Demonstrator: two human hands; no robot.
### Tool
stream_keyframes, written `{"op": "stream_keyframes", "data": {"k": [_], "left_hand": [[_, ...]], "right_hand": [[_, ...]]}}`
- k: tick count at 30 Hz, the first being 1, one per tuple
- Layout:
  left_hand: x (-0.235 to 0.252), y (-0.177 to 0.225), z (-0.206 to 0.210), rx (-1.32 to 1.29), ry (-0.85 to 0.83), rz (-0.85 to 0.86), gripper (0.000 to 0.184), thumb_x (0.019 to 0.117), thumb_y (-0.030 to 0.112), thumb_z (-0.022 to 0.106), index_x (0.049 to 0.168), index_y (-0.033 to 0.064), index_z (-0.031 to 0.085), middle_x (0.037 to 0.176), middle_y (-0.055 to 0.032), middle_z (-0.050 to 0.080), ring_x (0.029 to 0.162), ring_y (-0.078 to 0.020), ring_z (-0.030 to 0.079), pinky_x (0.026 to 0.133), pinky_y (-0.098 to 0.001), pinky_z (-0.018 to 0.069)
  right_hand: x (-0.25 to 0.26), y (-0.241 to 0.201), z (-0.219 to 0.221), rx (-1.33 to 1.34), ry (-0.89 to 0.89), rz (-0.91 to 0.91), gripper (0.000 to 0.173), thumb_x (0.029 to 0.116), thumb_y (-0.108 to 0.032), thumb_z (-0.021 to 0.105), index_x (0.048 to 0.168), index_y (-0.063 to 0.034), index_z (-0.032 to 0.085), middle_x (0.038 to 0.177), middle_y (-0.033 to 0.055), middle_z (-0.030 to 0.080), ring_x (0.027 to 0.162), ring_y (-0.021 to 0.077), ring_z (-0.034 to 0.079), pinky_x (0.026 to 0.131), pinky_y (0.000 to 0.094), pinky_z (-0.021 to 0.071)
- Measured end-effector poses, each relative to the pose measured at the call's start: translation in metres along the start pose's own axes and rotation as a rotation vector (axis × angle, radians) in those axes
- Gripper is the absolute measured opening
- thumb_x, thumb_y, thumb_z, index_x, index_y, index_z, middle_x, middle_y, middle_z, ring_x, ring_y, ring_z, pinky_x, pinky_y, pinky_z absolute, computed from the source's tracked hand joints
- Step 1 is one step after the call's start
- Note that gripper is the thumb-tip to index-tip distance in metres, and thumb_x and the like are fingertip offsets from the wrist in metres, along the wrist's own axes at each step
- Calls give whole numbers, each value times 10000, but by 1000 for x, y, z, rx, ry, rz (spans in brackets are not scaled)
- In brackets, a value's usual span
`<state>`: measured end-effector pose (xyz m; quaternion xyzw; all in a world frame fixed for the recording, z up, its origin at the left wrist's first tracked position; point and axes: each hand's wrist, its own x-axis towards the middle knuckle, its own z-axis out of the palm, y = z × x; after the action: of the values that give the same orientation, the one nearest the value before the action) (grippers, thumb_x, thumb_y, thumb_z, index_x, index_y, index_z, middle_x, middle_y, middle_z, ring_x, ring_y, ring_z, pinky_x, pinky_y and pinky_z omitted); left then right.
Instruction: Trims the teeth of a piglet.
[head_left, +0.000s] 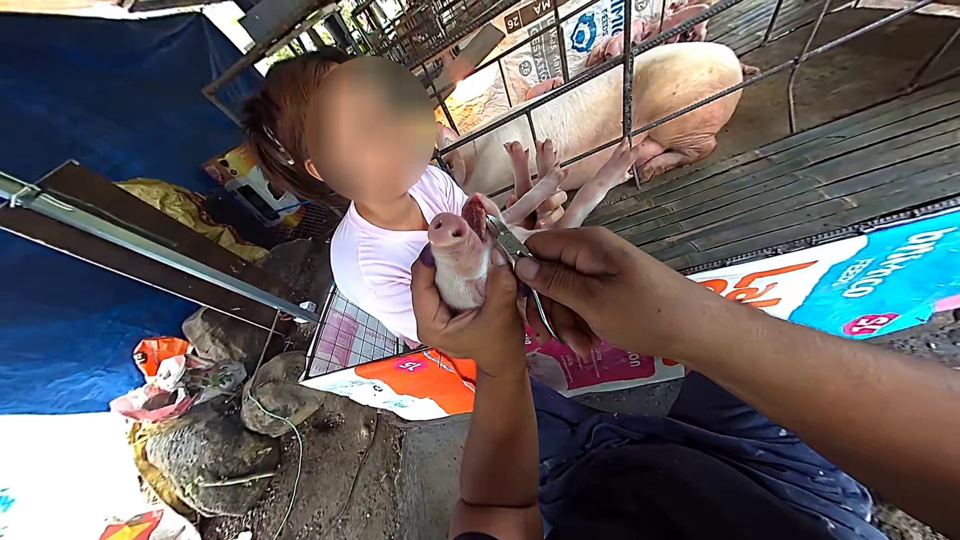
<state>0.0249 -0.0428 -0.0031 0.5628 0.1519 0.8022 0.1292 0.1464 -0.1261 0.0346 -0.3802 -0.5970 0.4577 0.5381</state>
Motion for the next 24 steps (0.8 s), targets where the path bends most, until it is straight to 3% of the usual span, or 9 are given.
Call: {"op": "stream_keyframes", "data": {"k": [2, 6, 12, 24], "left_hand": [[0, 0, -1, 4, -1, 4, 440, 785, 114, 822, 1149, -32, 623, 939, -32, 696, 819, -79, 691, 704, -253, 611], [-1, -1, -2, 1, -1, 15, 437, 778, 88, 820, 1145, -42, 622, 971, -56, 700, 871, -107, 697, 762, -279, 613], [0, -1, -3, 31, 2, 42, 461, 769, 108, 830, 1152, -50, 629, 977, -55, 707, 870, -95, 701, 753, -268, 615], [-2, 1, -7, -15, 22, 74, 447, 756, 115, 843, 1120, -45, 640, 992, -47, 708, 911, -88, 696, 810, -266, 605]], "right_hand": [[0, 0, 3, -48, 32, -20, 301, 1115, -228, 429, 927, -62, 596, 654, 54, 629, 460, 81, 552, 409, 176, 443], [0, 2, 6, -126, 93, -58, 295, 1110, -211, 439, 899, -65, 585, 638, 34, 611, 503, 69, 589, 461, 176, 494], [-1, -3, 0, 33, -18, 14, 321, 1121, -236, 407, 950, -40, 594, 668, 79, 652, 442, 95, 571, 387, 180, 464], [-9, -12, -1, 205, -58, 56, 336, 1126, -239, 380, 999, -22, 603, 700, 115, 668, 462, 112, 610, 406, 190, 503]]}}
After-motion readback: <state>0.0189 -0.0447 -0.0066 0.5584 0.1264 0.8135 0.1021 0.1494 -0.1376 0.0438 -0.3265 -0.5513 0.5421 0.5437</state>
